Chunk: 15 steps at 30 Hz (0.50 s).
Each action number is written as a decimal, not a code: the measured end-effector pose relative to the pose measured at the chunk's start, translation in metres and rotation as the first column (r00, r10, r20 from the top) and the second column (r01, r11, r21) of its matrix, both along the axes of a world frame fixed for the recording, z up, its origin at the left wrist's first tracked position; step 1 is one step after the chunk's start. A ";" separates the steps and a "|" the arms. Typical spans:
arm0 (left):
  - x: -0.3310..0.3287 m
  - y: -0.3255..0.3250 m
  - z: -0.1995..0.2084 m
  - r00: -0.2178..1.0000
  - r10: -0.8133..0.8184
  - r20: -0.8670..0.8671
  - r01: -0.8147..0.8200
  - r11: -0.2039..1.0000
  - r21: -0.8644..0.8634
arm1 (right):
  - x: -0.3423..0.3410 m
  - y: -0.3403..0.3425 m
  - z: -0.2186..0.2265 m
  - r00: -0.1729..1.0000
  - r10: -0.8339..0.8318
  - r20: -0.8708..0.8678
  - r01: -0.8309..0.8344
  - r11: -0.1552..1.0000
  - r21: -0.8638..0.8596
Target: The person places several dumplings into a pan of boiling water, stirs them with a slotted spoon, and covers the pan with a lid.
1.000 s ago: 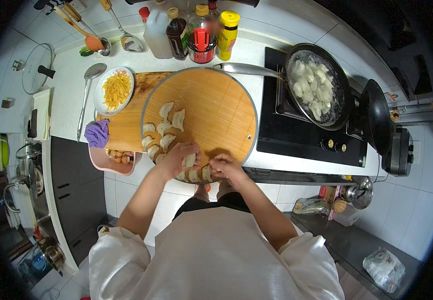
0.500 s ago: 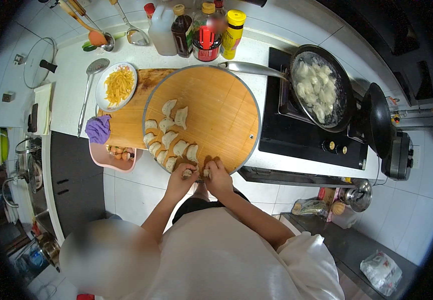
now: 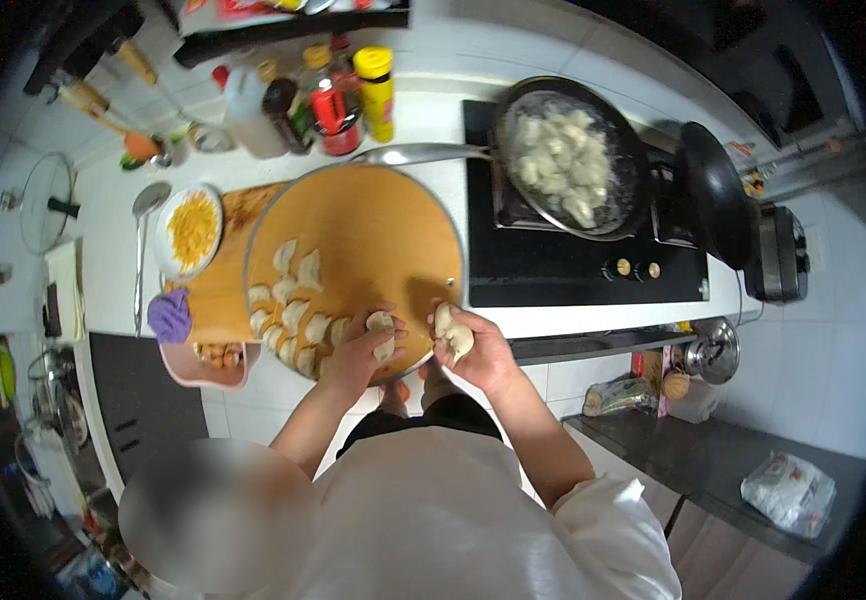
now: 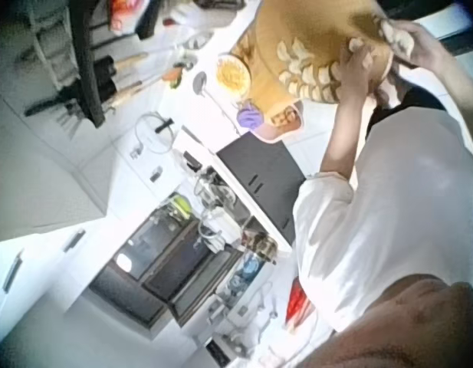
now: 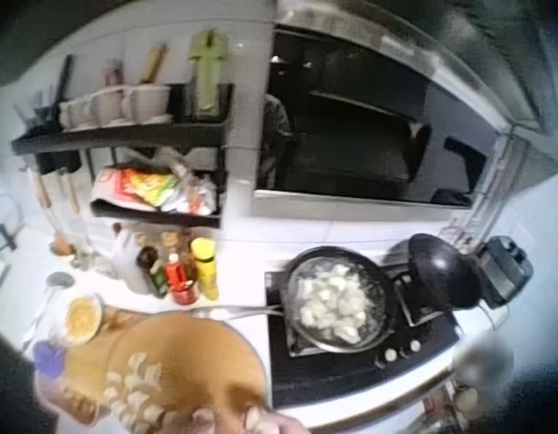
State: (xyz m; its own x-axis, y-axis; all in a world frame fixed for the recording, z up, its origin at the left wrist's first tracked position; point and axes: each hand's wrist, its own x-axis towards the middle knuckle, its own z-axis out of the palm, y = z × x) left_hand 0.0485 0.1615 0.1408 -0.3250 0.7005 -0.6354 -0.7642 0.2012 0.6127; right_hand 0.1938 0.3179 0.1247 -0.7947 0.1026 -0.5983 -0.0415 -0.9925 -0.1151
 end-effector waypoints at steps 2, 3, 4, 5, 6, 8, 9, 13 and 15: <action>0.000 0.038 0.024 0.989 -0.107 -0.099 0.111 0.993 0.032 | 0.007 0.032 0.035 1.000 -0.020 -0.004 0.020 0.992 0.127; 0.002 0.059 0.038 0.974 -0.151 -0.171 0.163 0.985 0.061 | 0.010 0.049 0.048 1.000 -0.011 -0.003 0.011 0.969 0.247; 0.005 0.082 0.052 0.951 -0.192 -0.243 0.219 0.972 0.086 | 0.014 0.066 0.062 1.000 -0.006 0.002 0.005 0.931 0.364; 0.007 0.104 0.065 0.927 -0.215 -0.307 0.251 0.964 0.082 | 0.016 0.080 0.078 1.000 0.003 0.019 -0.011 0.879 0.477; 0.007 0.123 0.066 0.903 -0.231 -0.362 0.292 0.949 0.121 | 0.018 0.096 0.089 1.000 0.006 0.021 -0.016 0.832 0.554; 0.007 0.164 0.066 0.847 -0.250 -0.469 0.374 0.907 0.193 | 0.021 0.125 0.112 0.992 -0.045 0.121 -0.051 0.725 0.687; 0.008 0.183 0.072 0.827 -0.278 -0.489 0.384 0.914 0.129 | 0.023 0.141 0.115 0.990 -0.058 0.125 -0.055 0.664 0.745; 0.009 0.261 0.065 0.636 -0.280 -0.719 0.442 0.896 0.042 | 0.022 0.209 0.108 0.901 -0.199 0.386 -0.347 0.206 0.915; 0.009 0.300 0.049 0.446 -0.199 -0.872 0.463 0.886 0.035 | 0.023 0.254 0.074 0.873 -0.269 0.407 -0.437 -0.061 0.897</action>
State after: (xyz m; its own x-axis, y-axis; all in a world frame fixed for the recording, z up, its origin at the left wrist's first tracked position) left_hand 0.0576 0.4615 0.1893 -0.3072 0.9516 -0.0015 0.2211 0.0729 0.9725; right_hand 0.2171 0.5717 0.1988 -0.6093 0.7824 -0.1292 0.4227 0.1826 -0.8877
